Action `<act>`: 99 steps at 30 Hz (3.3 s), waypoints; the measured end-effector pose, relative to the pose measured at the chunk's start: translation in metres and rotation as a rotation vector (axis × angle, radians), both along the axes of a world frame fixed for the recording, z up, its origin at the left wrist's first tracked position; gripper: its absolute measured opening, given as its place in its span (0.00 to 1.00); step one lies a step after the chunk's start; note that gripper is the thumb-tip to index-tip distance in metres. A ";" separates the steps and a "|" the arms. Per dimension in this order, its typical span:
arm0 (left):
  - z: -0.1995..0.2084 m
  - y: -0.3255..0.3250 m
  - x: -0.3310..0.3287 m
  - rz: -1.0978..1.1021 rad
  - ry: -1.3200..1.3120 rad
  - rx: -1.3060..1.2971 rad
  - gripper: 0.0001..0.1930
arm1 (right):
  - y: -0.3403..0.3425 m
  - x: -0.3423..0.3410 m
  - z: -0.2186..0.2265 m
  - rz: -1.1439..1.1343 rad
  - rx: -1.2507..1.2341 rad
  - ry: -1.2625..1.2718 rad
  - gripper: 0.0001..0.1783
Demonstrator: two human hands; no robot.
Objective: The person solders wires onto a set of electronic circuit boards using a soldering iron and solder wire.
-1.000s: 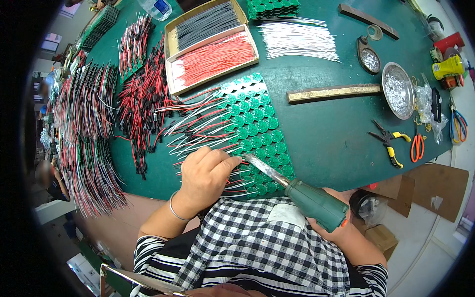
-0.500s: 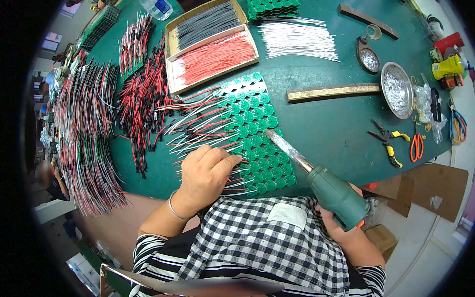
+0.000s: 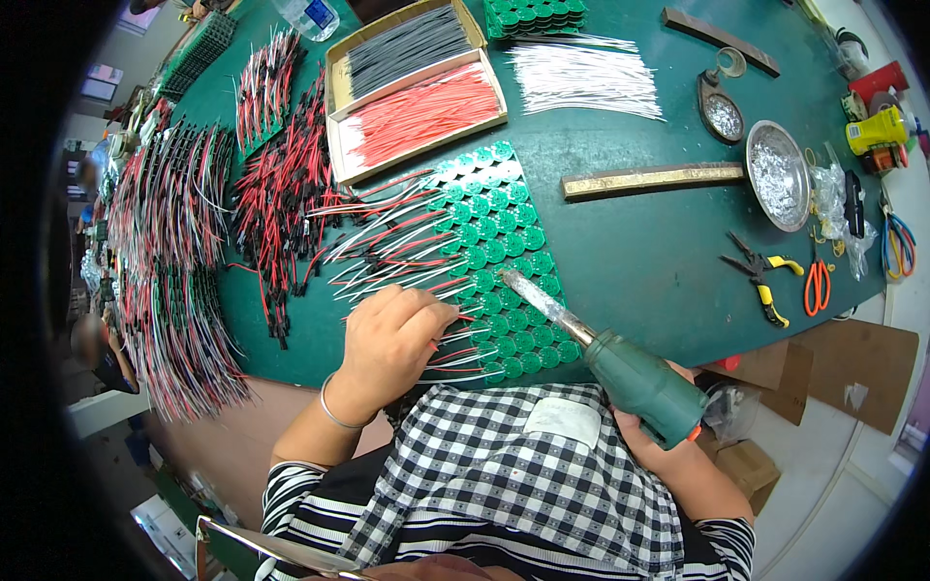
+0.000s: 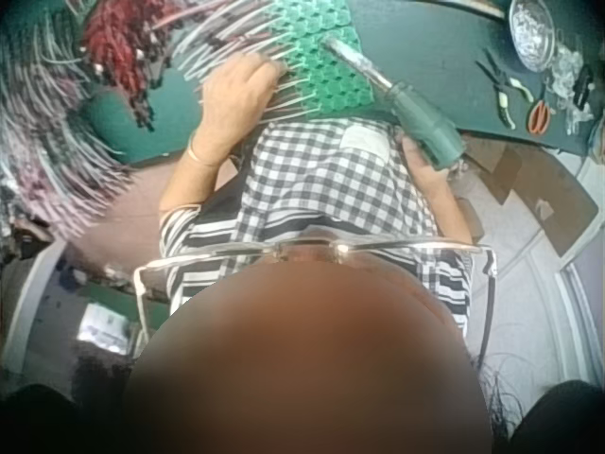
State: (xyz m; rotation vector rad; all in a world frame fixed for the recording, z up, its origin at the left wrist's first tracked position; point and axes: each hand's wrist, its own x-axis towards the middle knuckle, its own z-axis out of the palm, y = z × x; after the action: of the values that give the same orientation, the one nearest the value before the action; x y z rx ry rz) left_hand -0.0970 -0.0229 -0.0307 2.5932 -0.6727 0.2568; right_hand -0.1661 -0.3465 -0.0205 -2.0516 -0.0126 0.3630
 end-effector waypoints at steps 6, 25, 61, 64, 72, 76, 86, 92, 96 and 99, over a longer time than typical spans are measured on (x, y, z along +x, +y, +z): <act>0.009 0.015 0.005 0.055 -0.104 -0.046 0.08 | 0.002 0.000 -0.003 0.000 0.014 -0.008 0.16; -0.004 -0.003 -0.002 -0.046 -0.057 -0.073 0.12 | -0.003 0.006 -0.006 0.192 0.027 -0.132 0.27; 0.005 0.007 -0.003 -0.026 0.008 0.061 0.07 | 0.006 0.002 -0.005 -0.029 0.136 0.047 0.17; 0.003 0.008 -0.003 -0.020 0.003 0.058 0.06 | 0.008 0.003 -0.002 -0.064 0.198 0.090 0.18; 0.002 0.007 -0.002 -0.035 0.017 -0.035 0.14 | 0.006 0.002 -0.005 -0.027 0.159 0.077 0.18; 0.004 0.007 -0.002 -0.050 -0.013 -0.069 0.15 | 0.007 -0.001 -0.006 -0.027 0.143 0.098 0.18; 0.002 0.005 -0.004 -0.042 -0.020 -0.034 0.15 | 0.016 0.012 0.003 0.078 0.104 0.008 0.17; 0.003 0.004 -0.003 -0.036 -0.016 -0.010 0.14 | 0.019 0.016 0.007 0.131 0.056 -0.023 0.17; 0.004 0.004 -0.004 -0.033 -0.012 -0.014 0.14 | 0.019 0.020 0.008 0.257 -0.012 -0.256 0.16; 0.004 0.005 -0.003 -0.039 -0.009 -0.020 0.14 | 0.012 0.016 0.001 0.251 0.015 -0.261 0.16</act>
State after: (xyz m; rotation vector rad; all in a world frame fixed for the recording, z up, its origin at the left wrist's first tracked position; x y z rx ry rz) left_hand -0.1004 -0.0182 -0.0267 2.5590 -0.7196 0.2613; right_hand -0.1503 -0.3350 -0.0197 -2.0736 -0.4331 0.2450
